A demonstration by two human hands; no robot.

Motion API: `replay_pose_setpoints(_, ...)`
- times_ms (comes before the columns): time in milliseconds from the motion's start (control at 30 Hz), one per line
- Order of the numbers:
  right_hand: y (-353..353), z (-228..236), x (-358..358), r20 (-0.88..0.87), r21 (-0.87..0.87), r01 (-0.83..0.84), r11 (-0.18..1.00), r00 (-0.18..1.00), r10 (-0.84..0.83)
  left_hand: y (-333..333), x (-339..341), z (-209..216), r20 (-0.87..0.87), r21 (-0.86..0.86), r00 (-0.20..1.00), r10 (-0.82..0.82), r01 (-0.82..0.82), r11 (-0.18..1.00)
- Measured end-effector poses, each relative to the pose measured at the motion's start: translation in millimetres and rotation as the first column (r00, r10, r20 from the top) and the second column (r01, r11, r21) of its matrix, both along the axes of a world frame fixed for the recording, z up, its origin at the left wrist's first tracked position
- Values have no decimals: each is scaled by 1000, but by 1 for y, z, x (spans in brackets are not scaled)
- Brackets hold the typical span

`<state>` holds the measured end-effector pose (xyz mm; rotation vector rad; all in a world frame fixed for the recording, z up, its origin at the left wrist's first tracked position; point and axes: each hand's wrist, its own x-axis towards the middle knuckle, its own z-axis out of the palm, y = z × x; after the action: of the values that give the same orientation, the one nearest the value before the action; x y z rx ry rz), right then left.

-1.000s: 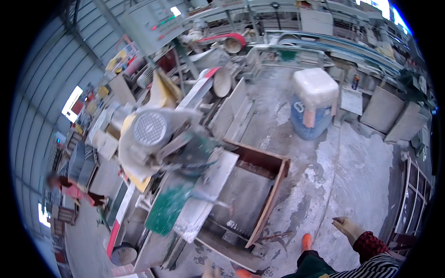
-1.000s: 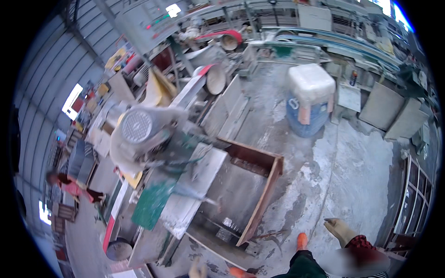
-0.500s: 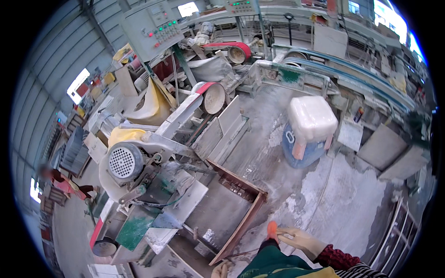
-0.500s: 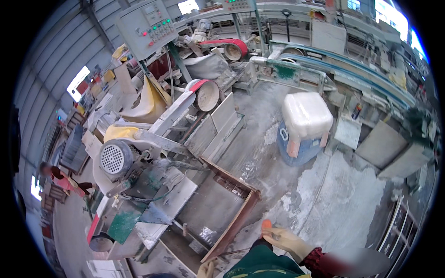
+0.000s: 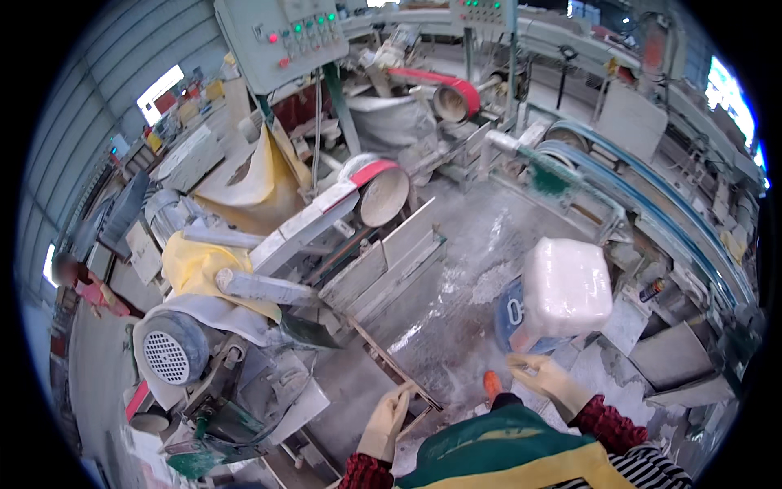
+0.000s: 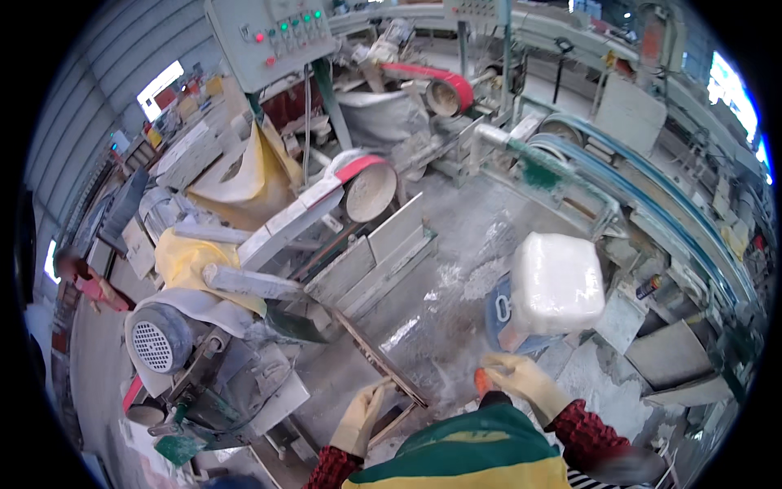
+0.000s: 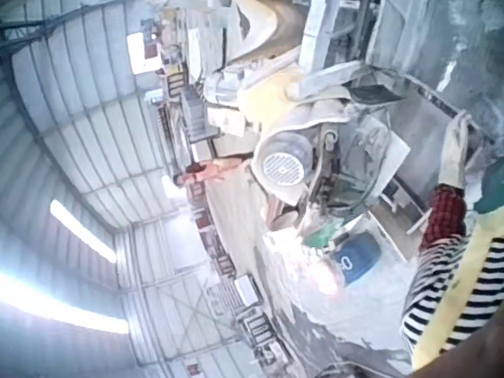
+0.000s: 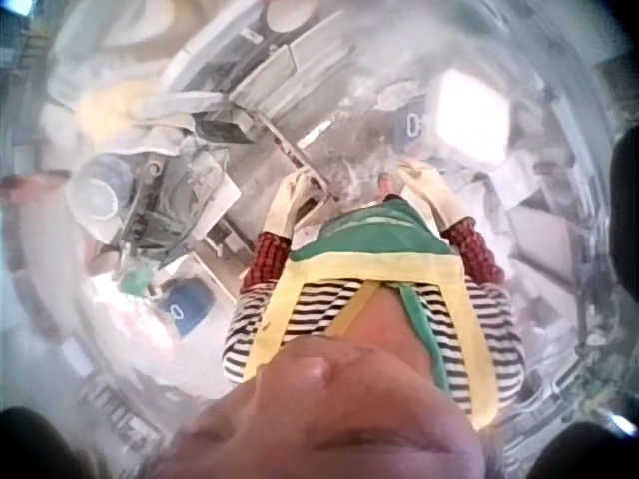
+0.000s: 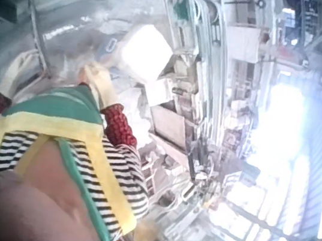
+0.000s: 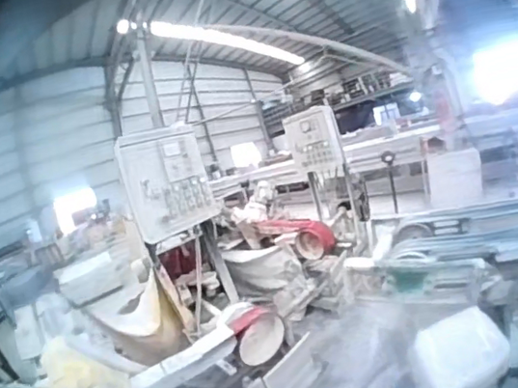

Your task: The person uses a belt sander to smooth the edges of small white rectangular tiles. They pick up tiles from a pile on the floor, press them against the moving red sanding belt, and then place the processed tiles onto a nearby surface. The task is performed in a repetitive cycle of picking, sanding, and placing.

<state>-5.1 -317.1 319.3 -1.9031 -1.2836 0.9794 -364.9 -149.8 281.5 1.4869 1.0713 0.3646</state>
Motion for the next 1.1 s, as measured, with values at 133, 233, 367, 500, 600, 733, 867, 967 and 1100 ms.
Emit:
replay_pose_setpoints(133, 72, -20, 65, 138, -42, -256, 966, 956, 259, 15, 12, -83, 32, -44, 905, 425, -423, 905)
replay_pose_setpoints(233, 147, 2, 99, 166, -78, -324, 943, 928, 333, -11, 12, -115, 65, -200, 709, 702, -680, 706)
replay_pose_setpoints(367, 250, -14, 130, 245, 114, -499, 859, 852, 463, -18, 32, -91, 32, -269, 680, 732, -700, 662)
replay_pose_setpoints(500, 370, 4, 120, 387, -5, -613, 790, 727, 567, 30, 53, -95, -45, -297, 639, 768, -743, 600)
replay_pose_setpoints(600, 454, -4, 122, 485, 166, -662, 731, 700, 524, 126, 88, -54, -19, -385, 640, 768, -713, 585)
replay_pose_setpoints(733, 567, -6, 102, 472, 282, -701, 655, 696, 541, 239, 119, -21, 120, -195, 623, 773, -749, 633)
replay_pose_setpoints(867, 665, 25, 82, 686, 316, -819, 480, 546, 481, 322, 124, -27, 179, -10, 633, 753, -764, 645)
replay_pose_setpoints(967, 737, 40, 76, 752, 297, -859, 417, 480, 452, 380, 127, -12, 211, 62, 601, 771, -795, 603)
replay_pose_setpoints(1100, 797, 42, 72, 731, 159, -927, 338, 341, 591, 394, 135, -7, 227, -10, 459, 859, -881, 473)
